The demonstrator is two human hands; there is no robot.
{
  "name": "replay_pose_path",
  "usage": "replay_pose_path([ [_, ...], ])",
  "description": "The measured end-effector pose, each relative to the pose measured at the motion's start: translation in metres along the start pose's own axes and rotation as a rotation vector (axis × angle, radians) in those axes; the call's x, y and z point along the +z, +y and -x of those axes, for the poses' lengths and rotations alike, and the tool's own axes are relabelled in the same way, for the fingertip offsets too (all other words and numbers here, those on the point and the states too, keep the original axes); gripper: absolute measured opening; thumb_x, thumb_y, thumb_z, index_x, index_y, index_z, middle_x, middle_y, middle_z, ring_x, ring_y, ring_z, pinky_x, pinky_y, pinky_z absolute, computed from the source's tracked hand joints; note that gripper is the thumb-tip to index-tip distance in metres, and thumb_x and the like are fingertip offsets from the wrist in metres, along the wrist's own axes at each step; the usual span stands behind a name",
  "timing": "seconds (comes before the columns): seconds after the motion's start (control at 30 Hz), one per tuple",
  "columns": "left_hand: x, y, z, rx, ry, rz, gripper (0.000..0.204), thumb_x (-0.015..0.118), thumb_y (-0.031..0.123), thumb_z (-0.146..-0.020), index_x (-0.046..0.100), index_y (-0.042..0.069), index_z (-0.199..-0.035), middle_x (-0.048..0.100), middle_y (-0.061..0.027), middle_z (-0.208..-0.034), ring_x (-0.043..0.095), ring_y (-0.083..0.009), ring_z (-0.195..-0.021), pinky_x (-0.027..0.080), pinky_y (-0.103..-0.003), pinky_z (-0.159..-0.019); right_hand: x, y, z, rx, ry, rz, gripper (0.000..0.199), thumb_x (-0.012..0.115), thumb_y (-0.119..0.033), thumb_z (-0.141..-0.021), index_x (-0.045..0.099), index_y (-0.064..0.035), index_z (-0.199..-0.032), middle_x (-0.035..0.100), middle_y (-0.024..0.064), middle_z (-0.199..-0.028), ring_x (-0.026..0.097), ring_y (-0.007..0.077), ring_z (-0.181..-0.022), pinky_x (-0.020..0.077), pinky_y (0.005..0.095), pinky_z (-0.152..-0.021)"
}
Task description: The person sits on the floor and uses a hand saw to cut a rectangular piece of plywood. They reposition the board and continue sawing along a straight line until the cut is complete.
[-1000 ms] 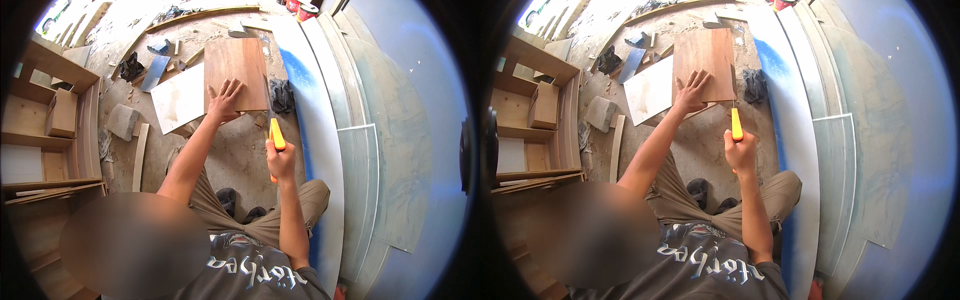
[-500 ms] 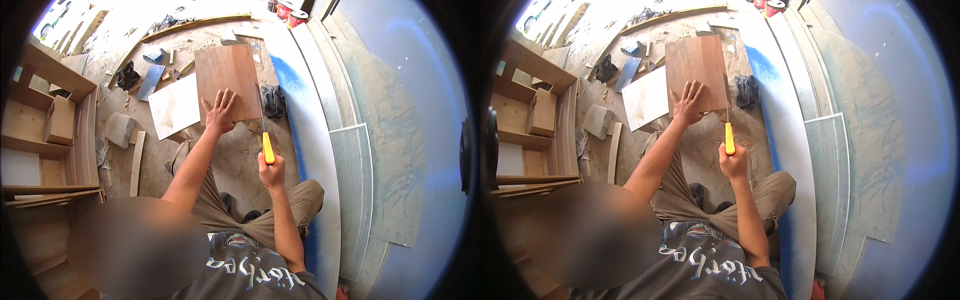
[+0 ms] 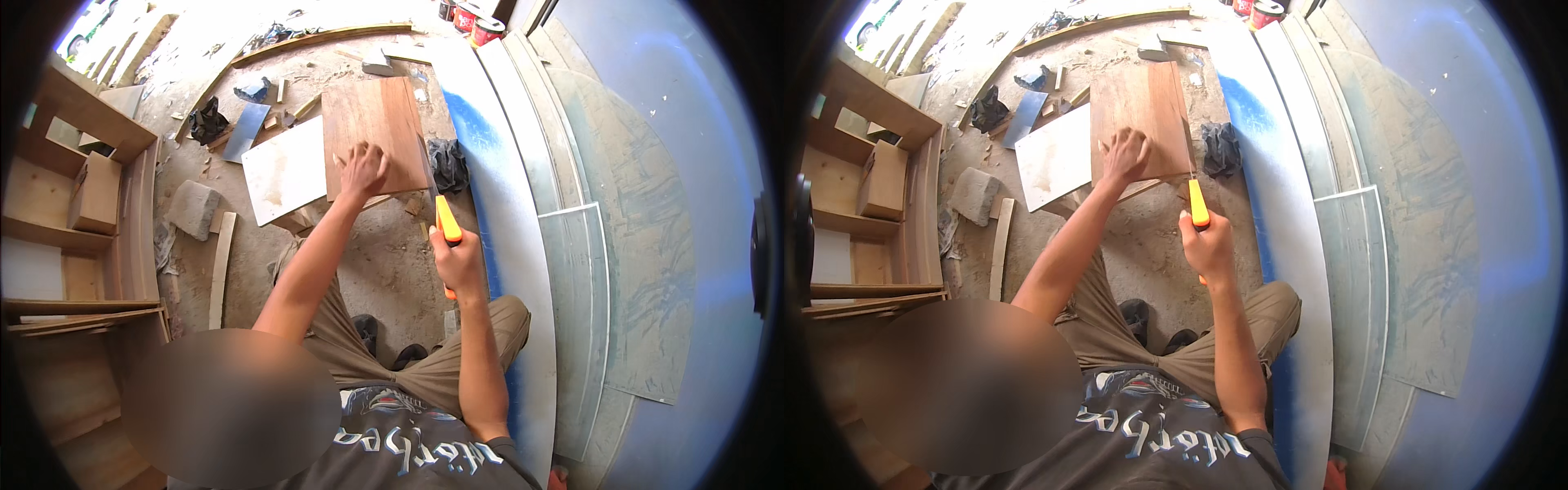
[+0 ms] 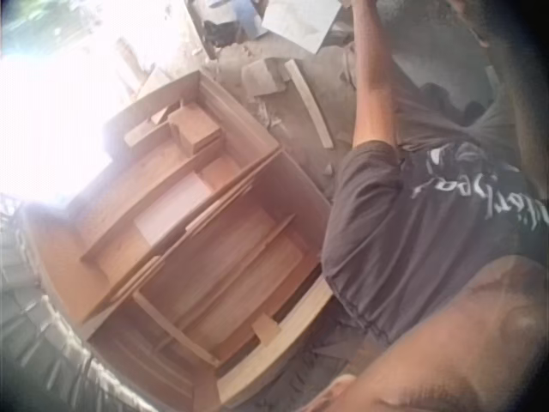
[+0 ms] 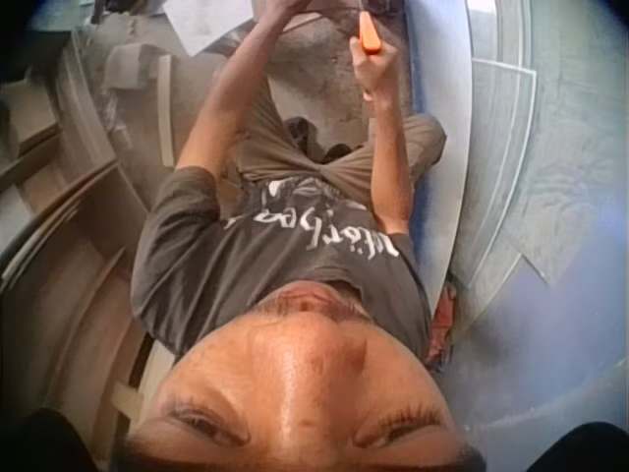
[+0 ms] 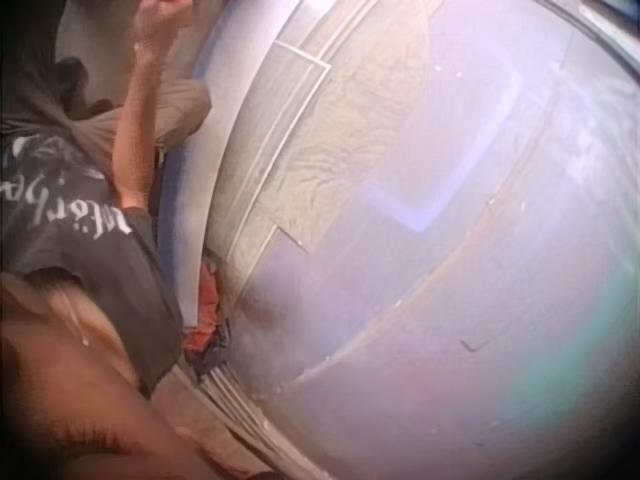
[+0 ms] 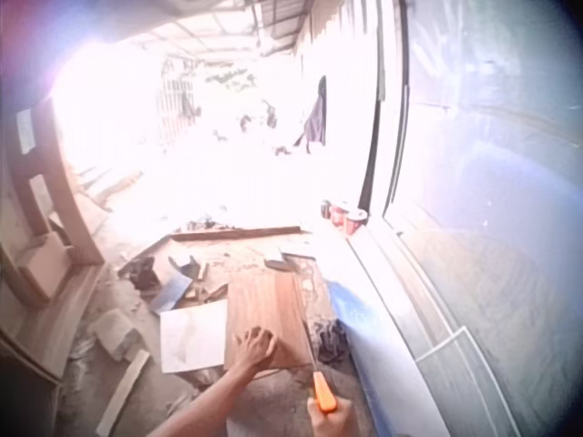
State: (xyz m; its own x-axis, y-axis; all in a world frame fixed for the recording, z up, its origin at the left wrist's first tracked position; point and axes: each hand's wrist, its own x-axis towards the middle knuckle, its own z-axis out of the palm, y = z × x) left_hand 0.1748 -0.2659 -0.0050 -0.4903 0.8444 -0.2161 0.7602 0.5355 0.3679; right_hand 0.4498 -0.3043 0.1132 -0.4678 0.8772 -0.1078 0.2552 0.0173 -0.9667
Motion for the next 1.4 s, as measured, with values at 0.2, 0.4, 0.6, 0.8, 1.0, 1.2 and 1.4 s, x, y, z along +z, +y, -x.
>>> replay_pose_path([
  [0.2,0.018,0.014,-0.030,-0.175,0.295,-0.110,0.077,0.034,0.074,-0.091,0.024,0.035,-0.156,0.010,-0.0023,-0.166,0.006,-0.0232,-0.153,-0.008,-0.074,-0.111,0.002,0.002,0.000,0.010,0.034,0.040,0.034,0.062,-0.019,-0.094,0.054,0.0020,-0.068,0.047,0.0029,-0.051,0.044,0.0096,-0.051,0.0359,0.0333,-0.049],
  [0.4,0.021,0.005,-0.043,-0.148,0.386,-0.149,0.075,0.036,0.073,-0.090,0.028,0.036,-0.155,0.015,0.0005,-0.165,0.010,-0.0229,-0.153,-0.008,-0.076,-0.109,0.017,0.010,0.030,0.117,0.106,-0.040,0.023,0.062,-0.014,-0.093,0.061,0.0021,-0.077,0.051,0.0053,-0.054,0.049,0.0121,-0.050,0.0376,0.0328,-0.050],
  [0.6,0.018,0.019,-0.039,-0.141,0.337,-0.157,0.074,0.034,0.073,-0.092,0.025,0.036,-0.155,0.013,-0.0003,-0.166,0.007,-0.0247,-0.153,-0.007,-0.077,-0.109,0.038,0.007,0.016,0.134,0.137,-0.039,0.027,0.062,-0.013,-0.092,0.056,0.0023,-0.071,0.049,0.0067,-0.053,0.049,0.0138,-0.049,0.0375,0.0335,-0.049],
  [0.8,0.022,0.001,-0.047,-0.095,0.417,-0.150,0.076,0.038,0.072,-0.090,0.027,0.035,-0.155,0.016,-0.0034,-0.165,0.009,-0.0283,-0.153,-0.009,-0.076,-0.108,0.045,0.008,0.048,0.072,0.216,-0.030,0.025,0.061,-0.012,-0.093,0.056,0.0017,-0.073,0.051,0.0061,-0.054,0.049,0.0115,-0.051,0.0378,0.0330,-0.049],
  [1.0,0.015,0.019,-0.047,-0.119,0.404,-0.117,0.075,0.037,0.072,-0.091,0.028,0.034,-0.155,0.015,-0.0035,-0.165,0.008,-0.0284,-0.153,-0.010,-0.075,-0.109,0.050,0.005,0.004,-0.006,0.190,0.042,0.026,0.060,-0.012,-0.093,0.055,0.0014,-0.071,0.052,0.0091,-0.054,0.053,0.0159,-0.050,0.0399,0.0339,-0.050],
  [1.2,0.018,0.005,-0.042,-0.086,0.382,-0.106,0.079,0.037,0.074,-0.089,0.025,0.034,-0.156,0.016,-0.0060,-0.165,0.008,-0.0288,-0.153,-0.009,-0.072,-0.111,0.052,0.022,0.036,-0.027,0.242,0.072,0.029,0.063,-0.014,-0.091,0.055,0.0015,-0.068,0.050,0.0128,-0.053,0.050,0.0203,-0.045,0.0378,0.0384,-0.047],
  [1.4,0.028,0.000,-0.054,-0.186,0.543,-0.046,0.095,0.046,0.071,-0.087,0.025,0.008,-0.155,0.019,-0.0179,-0.162,0.012,-0.0316,-0.152,-0.001,-0.064,-0.117,0.082,0.049,0.054,-0.138,0.281,0.086,0.026,0.062,-0.012,-0.091,0.055,-0.0014,-0.068,0.049,0.0121,-0.053,0.047,0.0170,-0.043,0.0357,0.0372,-0.045],
])
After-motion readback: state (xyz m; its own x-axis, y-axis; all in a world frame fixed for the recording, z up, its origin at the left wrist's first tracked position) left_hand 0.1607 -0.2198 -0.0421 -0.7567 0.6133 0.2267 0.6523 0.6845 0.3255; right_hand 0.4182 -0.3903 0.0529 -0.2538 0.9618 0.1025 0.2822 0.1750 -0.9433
